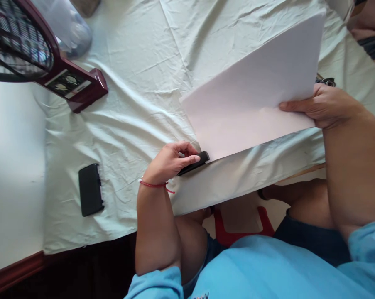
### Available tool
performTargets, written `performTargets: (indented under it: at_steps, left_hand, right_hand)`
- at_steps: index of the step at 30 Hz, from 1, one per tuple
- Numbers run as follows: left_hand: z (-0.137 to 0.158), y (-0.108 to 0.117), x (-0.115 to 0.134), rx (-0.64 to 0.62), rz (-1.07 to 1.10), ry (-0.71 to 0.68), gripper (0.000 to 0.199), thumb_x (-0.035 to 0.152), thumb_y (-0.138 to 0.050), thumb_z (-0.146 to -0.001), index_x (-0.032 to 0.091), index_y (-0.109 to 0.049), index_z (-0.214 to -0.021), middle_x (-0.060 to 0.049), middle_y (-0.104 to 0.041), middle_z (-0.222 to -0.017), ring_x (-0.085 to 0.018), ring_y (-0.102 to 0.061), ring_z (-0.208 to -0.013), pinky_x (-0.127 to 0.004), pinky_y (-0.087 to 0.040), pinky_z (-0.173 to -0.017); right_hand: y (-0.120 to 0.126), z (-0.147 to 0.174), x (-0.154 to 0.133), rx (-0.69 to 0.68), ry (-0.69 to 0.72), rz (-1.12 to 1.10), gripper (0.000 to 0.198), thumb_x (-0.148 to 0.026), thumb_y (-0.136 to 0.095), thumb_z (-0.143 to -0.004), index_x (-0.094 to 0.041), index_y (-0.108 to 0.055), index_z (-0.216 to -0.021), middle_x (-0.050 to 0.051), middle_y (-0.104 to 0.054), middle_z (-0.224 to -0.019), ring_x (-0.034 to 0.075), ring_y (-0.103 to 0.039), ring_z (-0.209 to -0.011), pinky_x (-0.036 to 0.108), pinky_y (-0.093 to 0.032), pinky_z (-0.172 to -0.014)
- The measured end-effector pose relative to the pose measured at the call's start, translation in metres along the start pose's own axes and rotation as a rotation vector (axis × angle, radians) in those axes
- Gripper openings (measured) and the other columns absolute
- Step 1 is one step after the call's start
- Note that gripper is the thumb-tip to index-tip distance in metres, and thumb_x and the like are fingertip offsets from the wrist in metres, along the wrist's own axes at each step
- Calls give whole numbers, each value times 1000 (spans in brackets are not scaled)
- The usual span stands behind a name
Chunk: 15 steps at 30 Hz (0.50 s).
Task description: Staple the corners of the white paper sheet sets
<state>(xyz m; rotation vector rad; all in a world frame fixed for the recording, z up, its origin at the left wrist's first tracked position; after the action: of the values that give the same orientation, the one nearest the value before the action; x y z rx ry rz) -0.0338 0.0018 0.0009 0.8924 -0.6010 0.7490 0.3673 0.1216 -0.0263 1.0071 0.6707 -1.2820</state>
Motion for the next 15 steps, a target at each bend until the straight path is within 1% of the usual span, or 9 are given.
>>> performTargets:
  at_steps: [2, 5, 7, 9, 11, 12, 13, 15]
  left_hand:
    - [-2, 0, 1, -7, -43, -16, 36, 56, -83, -83, 21, -72, -81, -1, -66, -75, -15, -51, -67, -29, -38, -61]
    - [-4, 0, 4, -11, -91, -55, 34, 54, -81, -83, 22, -71, -78, -3, -72, -81, -17, -58, -72, -30, -42, -64]
    - [-3, 0, 4, 17, -92, -59, 33, 54, -82, -83, 22, -73, -79, -3, -73, -81, -18, -60, -74, -30, -44, -65]
    - [-1, 0, 5, 77, -89, -73, 30, 52, -85, -83, 23, -77, -82, -3, -74, -81, -20, -63, -77, -31, -47, -67]
    - [2, 2, 8, 175, -71, -129, 25, 47, -88, -83, 23, -79, -84, -3, -76, -84, -21, -66, -82, -32, -51, -70]
    - [5, 4, 10, 266, -44, -179, 23, 45, -88, -84, 24, -79, -85, -2, -77, -86, -21, -68, -84, -33, -53, -72]
    - [9, 9, 14, 387, 0, -241, 21, 44, -87, -88, 24, -79, -87, -2, -78, -88, -21, -69, -86, -33, -55, -75]
    - [17, 17, 20, 610, 89, -344, 22, 47, -81, -101, 25, -78, -97, -2, -80, -98, -20, -71, -95, -35, -60, -85]
  right_hand:
    - [-1, 2, -2, 17, -2, -3, 37, -14, -107, -67, -15, -89, -100, 12, -87, -122, 26, -85, -102, 50, -74, -113]
    - [-3, 5, -5, 16, -12, -35, 34, -12, -105, -69, -14, -89, -99, 12, -88, -121, 25, -85, -99, 50, -73, -116]
    - [-4, 6, -7, 9, -2, -58, 36, -12, -105, -70, -14, -89, -102, 12, -87, -122, 25, -85, -101, 51, -72, -118]
    - [-5, 7, -9, 7, 25, -64, 38, -10, -104, -72, -14, -89, -107, 13, -87, -125, 26, -86, -105, 53, -71, -121]
    - [-6, 8, -12, 14, 49, -60, 36, -7, -102, -75, -13, -89, -108, 13, -87, -127, 27, -86, -109, 57, -69, -123]
    - [-7, 9, -12, 17, 52, -56, 36, -5, -101, -76, -13, -88, -108, 13, -86, -127, 28, -86, -111, 58, -69, -124]
    - [-8, 9, -13, 19, 54, -53, 35, -3, -100, -76, -12, -88, -108, 12, -86, -127, 28, -86, -113, 58, -69, -123]
    - [-11, 11, -15, 21, 63, -46, 36, -2, -99, -77, -12, -87, -109, 11, -86, -128, 28, -86, -116, 57, -70, -122]
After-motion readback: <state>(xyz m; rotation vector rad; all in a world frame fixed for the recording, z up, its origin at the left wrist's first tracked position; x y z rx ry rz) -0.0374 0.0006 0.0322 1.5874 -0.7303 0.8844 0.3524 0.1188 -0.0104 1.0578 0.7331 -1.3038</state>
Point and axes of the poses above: each hand's wrist, its own z-axis away from the middle knuckle, its own y-axis out of the back of the hand, x = y × z, the point moved 3 cm from there along -z, towards the middle knuckle
